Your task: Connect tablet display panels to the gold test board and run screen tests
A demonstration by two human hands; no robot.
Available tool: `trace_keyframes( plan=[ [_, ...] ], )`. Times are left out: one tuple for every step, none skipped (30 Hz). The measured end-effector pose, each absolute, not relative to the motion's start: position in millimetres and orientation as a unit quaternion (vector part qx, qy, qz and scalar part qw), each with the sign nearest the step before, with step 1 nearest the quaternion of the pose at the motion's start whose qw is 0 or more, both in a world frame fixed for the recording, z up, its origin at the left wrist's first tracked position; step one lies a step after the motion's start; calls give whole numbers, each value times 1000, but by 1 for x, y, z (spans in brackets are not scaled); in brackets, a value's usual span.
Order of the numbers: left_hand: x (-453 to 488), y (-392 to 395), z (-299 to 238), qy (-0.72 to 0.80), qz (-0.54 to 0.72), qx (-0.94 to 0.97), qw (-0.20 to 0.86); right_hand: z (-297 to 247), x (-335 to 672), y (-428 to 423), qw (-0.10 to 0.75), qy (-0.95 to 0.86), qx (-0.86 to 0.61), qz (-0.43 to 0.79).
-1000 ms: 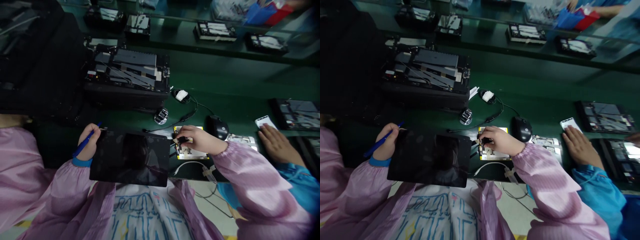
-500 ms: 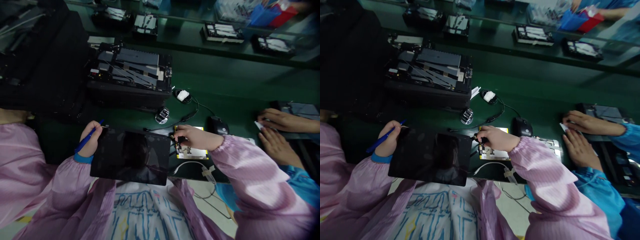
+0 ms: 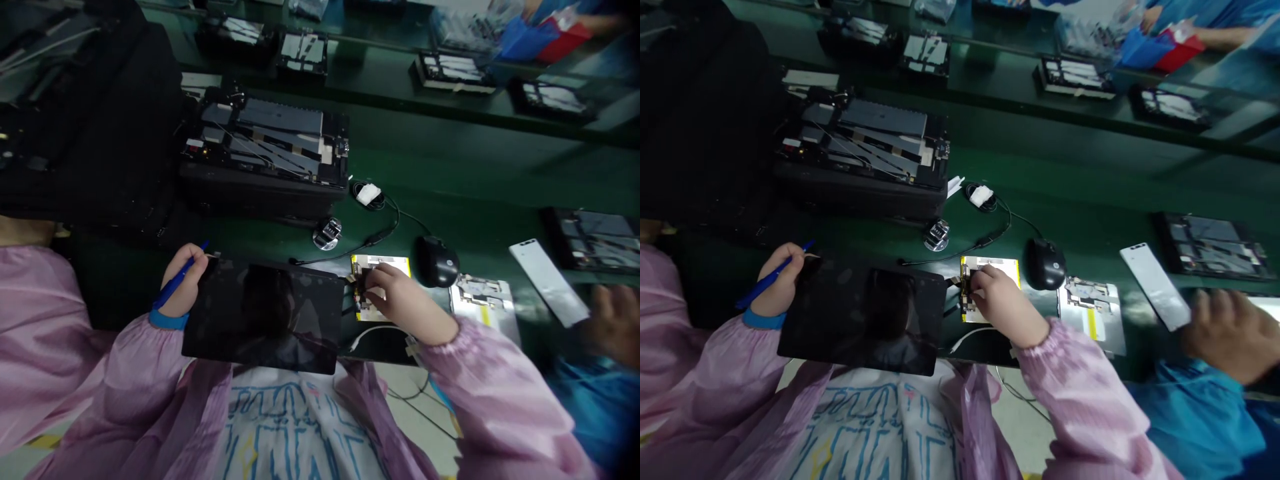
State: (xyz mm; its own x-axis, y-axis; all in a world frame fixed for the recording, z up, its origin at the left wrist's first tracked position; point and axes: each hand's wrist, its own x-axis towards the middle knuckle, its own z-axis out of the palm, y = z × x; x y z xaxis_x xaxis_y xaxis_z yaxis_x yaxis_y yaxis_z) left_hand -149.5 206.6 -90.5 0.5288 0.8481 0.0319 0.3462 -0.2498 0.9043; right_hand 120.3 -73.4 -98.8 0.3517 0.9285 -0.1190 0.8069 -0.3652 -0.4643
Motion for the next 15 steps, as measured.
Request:
trace_keyframes(
  plan=[
    [-149, 207, -90, 404, 270, 742, 462, -103, 114, -79, 200, -507, -822, 163],
    [-149, 206, -89, 407, 269, 741, 462, -107, 108, -84, 231, -478, -836, 143],
    [-148, 206, -87, 408, 269, 742, 459, -111, 102, -87, 257, -453, -845, 125],
    [-147, 206, -86, 407, 271, 746, 452, -115, 96, -89, 276, -431, -852, 107],
    [-147, 206, -85, 406, 272, 749, 447, -119, 90, -89, 288, -414, -859, 87],
    [-146, 205, -84, 406, 273, 749, 446, -122, 84, -89, 293, -400, -866, 65],
    [-146, 205, -84, 407, 273, 748, 448, -124, 79, -87, 295, -387, -873, 43],
    [-146, 205, -85, 409, 272, 744, 453, -126, 75, -86, 294, -376, -879, 25],
    [-146, 205, -86, 411, 271, 739, 460, -127, 71, -85, 292, -364, -884, 9],
    [-147, 205, -87, 412, 270, 734, 468, -129, 68, -83, 291, -354, -889, -2],
    [-148, 205, -88, 411, 268, 731, 474, -130, 67, -83, 292, -346, -892, -10],
    [-149, 206, -90, 408, 266, 730, 479, -131, 65, -82, 294, -338, -894, -14],
    [-150, 206, -91, 403, 264, 731, 483, -133, 65, -82, 296, -333, -895, -14],
    [-151, 207, -92, 398, 264, 734, 482, -134, 65, -82, 297, -331, -896, -11],
    [-151, 207, -93, 394, 263, 738, 480, -136, 65, -82, 299, -329, -896, -6]
  ],
)
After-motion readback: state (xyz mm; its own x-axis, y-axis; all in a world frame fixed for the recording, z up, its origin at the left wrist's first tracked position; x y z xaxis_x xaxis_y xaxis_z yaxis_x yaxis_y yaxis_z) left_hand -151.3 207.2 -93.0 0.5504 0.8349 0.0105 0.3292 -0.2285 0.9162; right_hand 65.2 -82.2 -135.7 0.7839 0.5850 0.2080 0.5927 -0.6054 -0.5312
